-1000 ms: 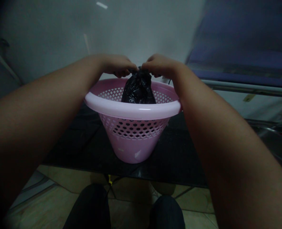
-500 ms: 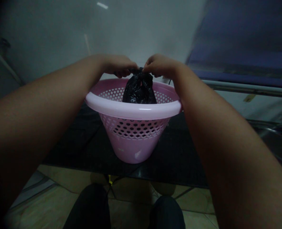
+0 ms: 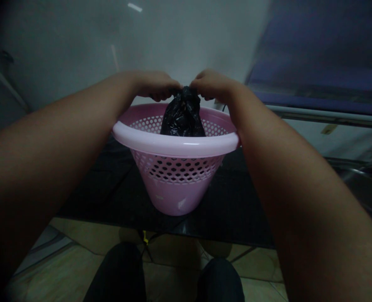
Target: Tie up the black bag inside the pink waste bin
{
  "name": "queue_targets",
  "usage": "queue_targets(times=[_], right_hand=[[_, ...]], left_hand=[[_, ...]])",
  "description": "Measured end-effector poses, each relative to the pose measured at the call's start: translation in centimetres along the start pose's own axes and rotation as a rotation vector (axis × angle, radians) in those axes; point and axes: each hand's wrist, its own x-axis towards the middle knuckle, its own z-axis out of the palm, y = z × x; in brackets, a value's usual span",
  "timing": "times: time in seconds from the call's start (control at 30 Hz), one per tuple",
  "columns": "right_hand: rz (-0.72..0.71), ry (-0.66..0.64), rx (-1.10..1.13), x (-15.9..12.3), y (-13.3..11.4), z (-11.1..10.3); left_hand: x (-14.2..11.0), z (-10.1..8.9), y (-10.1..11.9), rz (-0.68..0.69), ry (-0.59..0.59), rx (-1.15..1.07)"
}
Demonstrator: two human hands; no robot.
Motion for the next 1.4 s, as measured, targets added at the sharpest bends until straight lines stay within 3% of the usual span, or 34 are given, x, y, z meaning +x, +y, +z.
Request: queue_targets(times=[0.57, 0.9, 1.4], right_hand=[[0.072, 0.017, 0.016, 0.16, 0.13, 0.00], [0.065, -0.008, -0.119, -0.02, 0.25, -0.16], [0.146, 0.024, -0.113, -0.49, -0.36, -0.19]], left_hand=[[0.26, -0.15, -0.19, -0.016, 0.015, 0.014], [0.39, -0.17, -0.25, -0.023, 0.034, 0.034], [0.42, -0.27, -0.14, -0.026, -0.014, 0.011]])
